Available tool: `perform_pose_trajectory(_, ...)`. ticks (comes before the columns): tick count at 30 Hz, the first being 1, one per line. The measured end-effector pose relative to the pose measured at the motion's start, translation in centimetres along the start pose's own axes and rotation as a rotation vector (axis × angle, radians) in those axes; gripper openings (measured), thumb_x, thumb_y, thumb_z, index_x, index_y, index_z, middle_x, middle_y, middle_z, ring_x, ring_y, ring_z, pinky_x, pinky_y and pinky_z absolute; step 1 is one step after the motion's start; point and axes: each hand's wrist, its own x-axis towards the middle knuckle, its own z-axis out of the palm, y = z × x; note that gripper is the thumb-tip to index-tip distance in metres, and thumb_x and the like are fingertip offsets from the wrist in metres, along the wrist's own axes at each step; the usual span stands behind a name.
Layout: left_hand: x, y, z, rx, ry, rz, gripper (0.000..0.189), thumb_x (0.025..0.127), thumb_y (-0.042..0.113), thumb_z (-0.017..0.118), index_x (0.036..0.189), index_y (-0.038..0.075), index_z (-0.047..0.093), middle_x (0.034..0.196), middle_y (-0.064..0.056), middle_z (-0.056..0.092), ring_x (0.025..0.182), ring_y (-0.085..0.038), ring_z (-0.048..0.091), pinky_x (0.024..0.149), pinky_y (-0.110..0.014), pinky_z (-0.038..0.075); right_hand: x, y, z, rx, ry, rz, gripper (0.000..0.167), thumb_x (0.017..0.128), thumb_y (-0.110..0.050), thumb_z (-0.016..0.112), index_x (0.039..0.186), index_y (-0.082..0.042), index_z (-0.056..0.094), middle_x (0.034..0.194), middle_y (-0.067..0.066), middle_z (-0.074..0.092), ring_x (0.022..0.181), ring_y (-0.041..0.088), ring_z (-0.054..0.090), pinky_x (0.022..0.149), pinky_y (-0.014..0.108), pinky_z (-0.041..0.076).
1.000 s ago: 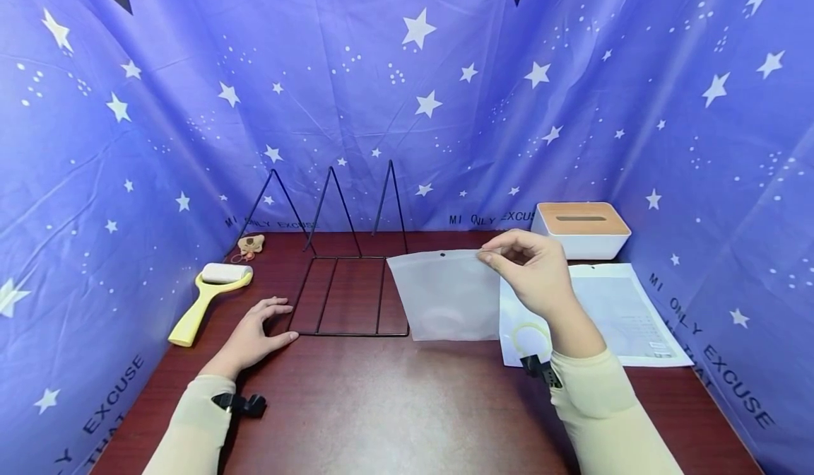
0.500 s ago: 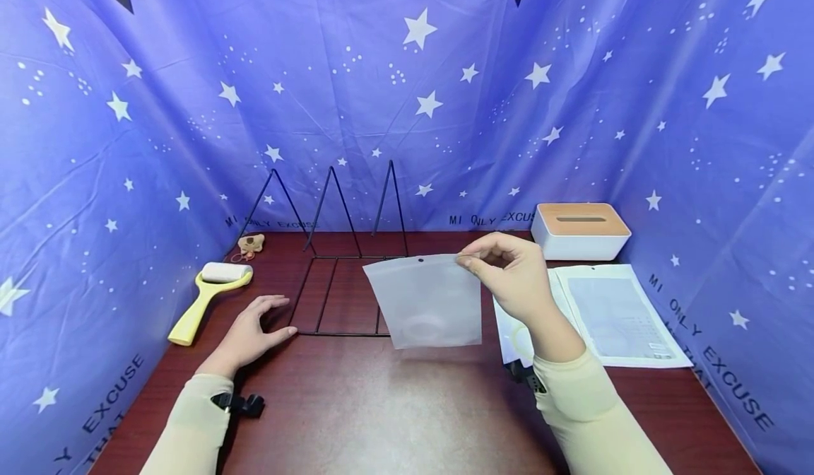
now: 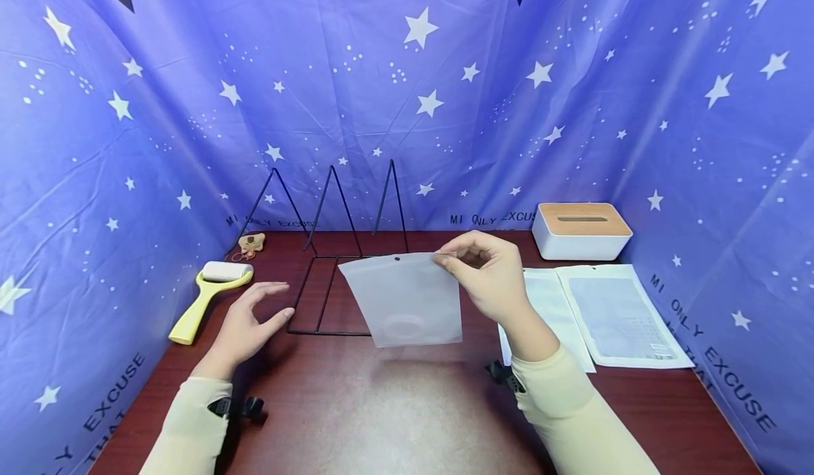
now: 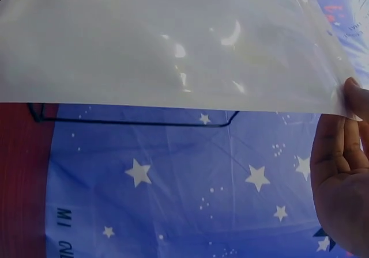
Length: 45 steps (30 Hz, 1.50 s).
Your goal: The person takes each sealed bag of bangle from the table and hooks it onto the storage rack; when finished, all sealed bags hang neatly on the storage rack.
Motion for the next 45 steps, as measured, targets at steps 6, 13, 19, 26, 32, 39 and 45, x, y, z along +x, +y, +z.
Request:
perform_pose_trajectory(6, 0.5, 2.6, -0.3, -0.121, 0.029, 0.043, 0.040, 0.089, 0.014, 0.086, 0.127, 0.014, 0.073, 0.119, -0.002, 0.071, 0.114, -0.019, 0.065, 0.103, -0.020, 0.041, 0.1, -0.3, 1.5, -0.022, 0.024, 0.008, 0.014, 0.081, 0.022, 0.077, 0.090, 0.012, 0.072, 0.082, 0.021, 0.074, 0.066, 0.011, 0.065, 0.059, 0.020, 0.051)
perform_pose_trajectory(13, 0.9, 5.8, -0.1, -0.254, -0.003, 0.091, 0.044, 0.087, 0.001, 0.083, 0.129, 0.010, 0.071, 0.113, -0.003, 0.072, 0.109, -0.027, 0.068, 0.101, -0.025, 0.045, 0.1, 0.2, 2.9, -0.032, 0.021, 0.000, 0.014, 0.081, 0.020, 0.077, 0.089, 0.009, 0.074, 0.085, 0.017, 0.076, 0.066, 0.012, 0.065, 0.060, 0.021, 0.052)
perform_pose_trajectory(19, 1.1, 8.8, -0.1, -0.381, -0.029, 0.088, 0.043, 0.087, -0.008, 0.079, 0.128, -0.003, 0.068, 0.115, -0.011, 0.072, 0.106, -0.040, 0.068, 0.100, -0.026, 0.048, 0.0, 1.2, 4.0, -0.012, 0.025, 0.002, 0.013, 0.084, 0.012, 0.081, 0.090, 0.002, 0.076, 0.088, 0.017, 0.076, 0.067, 0.015, 0.065, 0.059, 0.023, 0.051)
perform_pose_trajectory(26, 1.0, 9.3, 0.4, -0.503, -0.063, 0.068, 0.044, 0.089, -0.012, 0.075, 0.131, 0.000, 0.066, 0.116, -0.017, 0.073, 0.103, -0.033, 0.071, 0.088, -0.029, 0.057, -0.1, 1.4, 5.5, 0.031, 0.035, 0.008, 0.012, 0.083, 0.010, 0.082, 0.088, 0.003, 0.074, 0.088, 0.020, 0.076, 0.068, 0.016, 0.067, 0.060, 0.022, 0.053)
perform_pose_trajectory(32, 0.6, 8.2, 1.1, -0.530, -0.053, 0.042, 0.030, 0.092, -0.005, 0.077, 0.118, 0.008, 0.073, 0.103, -0.014, 0.075, 0.091, -0.028, 0.071, 0.082, -0.028, 0.058, -0.3, 1.7, 6.6, 0.052, 0.027, 0.012, 0.012, 0.084, 0.009, 0.082, 0.088, 0.001, 0.074, 0.089, 0.017, 0.077, 0.070, 0.017, 0.069, 0.060, 0.023, 0.053)
perform_pose_trajectory(39, 0.4, 8.3, 1.4, -0.540, 0.010, 0.034, 0.016, 0.093, -0.008, 0.074, 0.100, 0.006, 0.076, 0.084, -0.012, 0.071, 0.072, -0.011, 0.063, 0.064, -0.023, 0.054, -0.7, 2.1, 7.7, 0.055, 0.000, 0.015, 0.012, 0.085, 0.008, 0.082, 0.089, -0.001, 0.074, 0.089, 0.019, 0.076, 0.069, 0.016, 0.068, 0.058, 0.022, 0.051)
perform_pose_trajectory(45, 0.3, 8.1, 0.9, -0.532, 0.095, 0.011, 0.017, 0.091, -0.015, 0.072, 0.097, 0.001, 0.075, 0.084, -0.009, 0.071, 0.076, -0.006, 0.064, 0.065, -0.019, 0.053, -1.0, 2.5, 8.2, 0.064, -0.031, 0.023, 0.014, 0.085, 0.007, 0.083, 0.092, -0.003, 0.075, 0.084, 0.014, 0.075, 0.064, 0.014, 0.061, 0.056, 0.022, 0.047)
